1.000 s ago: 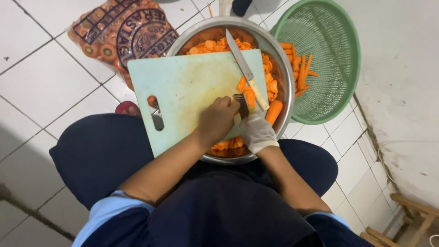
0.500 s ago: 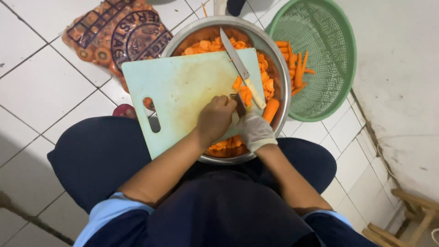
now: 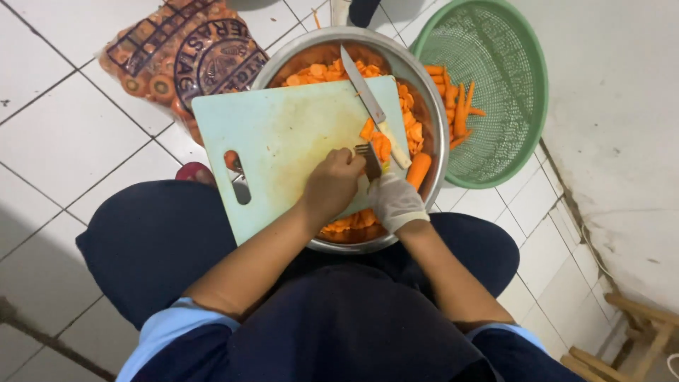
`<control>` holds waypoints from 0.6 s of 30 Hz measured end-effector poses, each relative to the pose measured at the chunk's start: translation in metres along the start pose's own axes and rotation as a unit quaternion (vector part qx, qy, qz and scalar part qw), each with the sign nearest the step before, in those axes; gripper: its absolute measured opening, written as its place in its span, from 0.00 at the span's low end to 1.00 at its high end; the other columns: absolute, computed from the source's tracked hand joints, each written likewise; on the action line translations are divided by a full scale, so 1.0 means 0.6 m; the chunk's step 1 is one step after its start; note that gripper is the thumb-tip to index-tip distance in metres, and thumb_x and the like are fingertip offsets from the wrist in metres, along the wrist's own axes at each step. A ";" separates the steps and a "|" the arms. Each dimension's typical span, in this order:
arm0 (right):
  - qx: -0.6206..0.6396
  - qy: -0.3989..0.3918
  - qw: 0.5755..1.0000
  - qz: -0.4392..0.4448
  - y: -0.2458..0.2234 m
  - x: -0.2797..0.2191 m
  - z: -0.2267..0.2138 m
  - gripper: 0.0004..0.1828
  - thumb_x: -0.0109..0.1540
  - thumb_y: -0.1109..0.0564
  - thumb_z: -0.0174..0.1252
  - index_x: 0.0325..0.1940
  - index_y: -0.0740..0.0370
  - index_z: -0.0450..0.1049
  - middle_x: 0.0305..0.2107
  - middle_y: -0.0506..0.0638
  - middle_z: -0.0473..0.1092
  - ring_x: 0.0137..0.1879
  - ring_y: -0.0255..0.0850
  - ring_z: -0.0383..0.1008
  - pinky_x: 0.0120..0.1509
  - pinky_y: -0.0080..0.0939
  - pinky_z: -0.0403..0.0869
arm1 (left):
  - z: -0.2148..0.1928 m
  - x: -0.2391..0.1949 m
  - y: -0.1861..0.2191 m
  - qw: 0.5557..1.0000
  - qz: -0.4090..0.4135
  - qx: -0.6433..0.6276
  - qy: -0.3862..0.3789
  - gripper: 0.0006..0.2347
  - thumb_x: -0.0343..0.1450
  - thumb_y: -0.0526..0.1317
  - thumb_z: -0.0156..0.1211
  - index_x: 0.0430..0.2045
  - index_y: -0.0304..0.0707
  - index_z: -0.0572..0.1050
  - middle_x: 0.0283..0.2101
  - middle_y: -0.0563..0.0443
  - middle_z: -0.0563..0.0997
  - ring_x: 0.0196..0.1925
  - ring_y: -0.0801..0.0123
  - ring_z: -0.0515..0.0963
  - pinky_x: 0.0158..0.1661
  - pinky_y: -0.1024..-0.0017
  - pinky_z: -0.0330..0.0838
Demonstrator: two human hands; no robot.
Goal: The person slices carrots into thin rounds using a crinkle-cut knife on a cutting board. The sliced carrots are collected in a metal bowl placed below the board.
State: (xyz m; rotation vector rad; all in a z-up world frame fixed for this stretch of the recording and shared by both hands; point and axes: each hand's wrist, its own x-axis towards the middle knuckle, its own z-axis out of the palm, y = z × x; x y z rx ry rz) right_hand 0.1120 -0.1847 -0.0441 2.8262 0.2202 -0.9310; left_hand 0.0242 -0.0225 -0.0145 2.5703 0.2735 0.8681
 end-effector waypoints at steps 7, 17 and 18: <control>0.167 -0.075 0.977 0.108 -0.052 0.021 -0.060 0.48 0.65 0.21 0.23 0.69 0.56 0.62 0.62 0.55 0.67 0.71 0.48 0.62 0.75 0.48 0.59 | -0.007 0.015 0.000 0.999 0.024 0.022 0.038 0.08 0.73 0.41 0.46 0.21 0.52 0.66 0.26 0.58 0.63 0.27 0.69 0.71 0.22 0.75 0.67; -0.039 0.008 0.997 -0.071 -0.057 -0.029 -0.047 0.16 0.66 0.48 0.41 0.45 0.60 0.69 0.39 0.59 0.76 0.53 0.58 0.77 0.54 0.56 0.77 | 0.007 0.011 0.001 0.999 0.009 0.016 0.031 0.06 0.68 0.37 0.48 0.19 0.49 0.66 0.24 0.58 0.63 0.25 0.70 0.70 0.22 0.77 0.66; -0.075 0.032 0.990 -0.117 -0.063 -0.026 -0.043 0.11 0.67 0.57 0.40 0.47 0.61 0.68 0.40 0.59 0.75 0.54 0.59 0.76 0.54 0.57 0.77 | 0.014 0.006 0.002 0.998 0.014 0.039 0.045 0.07 0.71 0.43 0.46 0.21 0.52 0.65 0.26 0.58 0.63 0.28 0.70 0.71 0.23 0.77 0.67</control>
